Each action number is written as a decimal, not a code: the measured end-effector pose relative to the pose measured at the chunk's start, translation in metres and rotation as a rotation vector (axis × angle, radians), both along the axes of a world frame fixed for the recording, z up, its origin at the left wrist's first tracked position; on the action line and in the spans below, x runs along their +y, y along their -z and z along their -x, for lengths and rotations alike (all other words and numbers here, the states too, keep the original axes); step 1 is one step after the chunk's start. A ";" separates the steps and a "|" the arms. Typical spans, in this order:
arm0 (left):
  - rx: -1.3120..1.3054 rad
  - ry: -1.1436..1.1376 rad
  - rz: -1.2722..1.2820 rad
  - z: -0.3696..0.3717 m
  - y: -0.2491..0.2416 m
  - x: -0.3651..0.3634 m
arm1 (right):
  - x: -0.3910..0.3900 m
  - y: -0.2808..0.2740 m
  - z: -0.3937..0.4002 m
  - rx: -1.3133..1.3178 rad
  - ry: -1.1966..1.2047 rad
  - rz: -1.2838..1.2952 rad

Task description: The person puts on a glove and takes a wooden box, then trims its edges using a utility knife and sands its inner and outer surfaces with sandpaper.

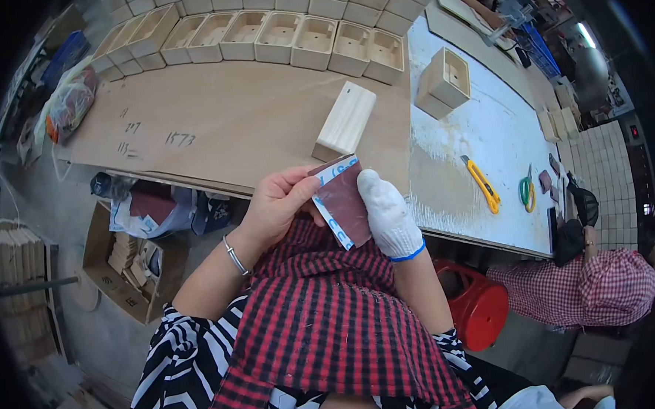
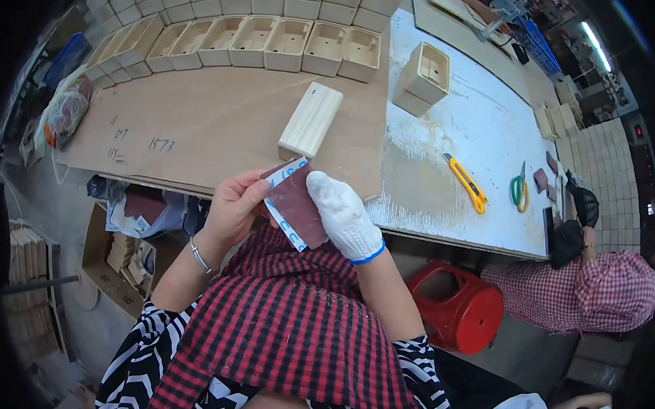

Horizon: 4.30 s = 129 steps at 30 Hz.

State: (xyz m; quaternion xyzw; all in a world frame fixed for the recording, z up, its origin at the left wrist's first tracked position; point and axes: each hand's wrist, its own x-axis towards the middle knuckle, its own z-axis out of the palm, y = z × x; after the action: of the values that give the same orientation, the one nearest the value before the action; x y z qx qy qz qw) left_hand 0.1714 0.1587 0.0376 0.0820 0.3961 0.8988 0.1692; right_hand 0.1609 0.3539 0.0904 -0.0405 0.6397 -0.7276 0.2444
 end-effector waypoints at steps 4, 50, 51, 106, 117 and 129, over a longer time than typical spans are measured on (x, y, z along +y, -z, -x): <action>0.041 -0.057 0.127 -0.001 -0.007 0.000 | -0.009 -0.005 -0.003 -0.015 -0.029 0.014; -0.016 -0.363 0.098 -0.030 0.020 -0.040 | -0.026 -0.002 -0.011 -0.099 -0.100 -0.144; -0.071 -0.343 0.109 -0.028 0.017 -0.042 | -0.023 -0.002 -0.010 -0.200 -0.040 -0.002; 0.256 -0.415 0.528 -0.023 0.007 0.013 | 0.000 0.014 -0.023 0.876 0.502 -0.535; 0.230 -0.369 0.353 -0.013 0.020 0.023 | -0.005 0.035 -0.024 0.415 0.123 0.163; 0.162 -0.215 0.423 -0.009 0.040 0.013 | -0.003 0.028 -0.022 0.183 0.133 0.281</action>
State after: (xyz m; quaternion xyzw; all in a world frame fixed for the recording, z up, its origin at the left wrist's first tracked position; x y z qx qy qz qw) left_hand 0.1806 0.1713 -0.0026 0.0738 0.5941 0.7992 0.0539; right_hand 0.1829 0.3512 0.0624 -0.0979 0.5524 -0.8177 0.1287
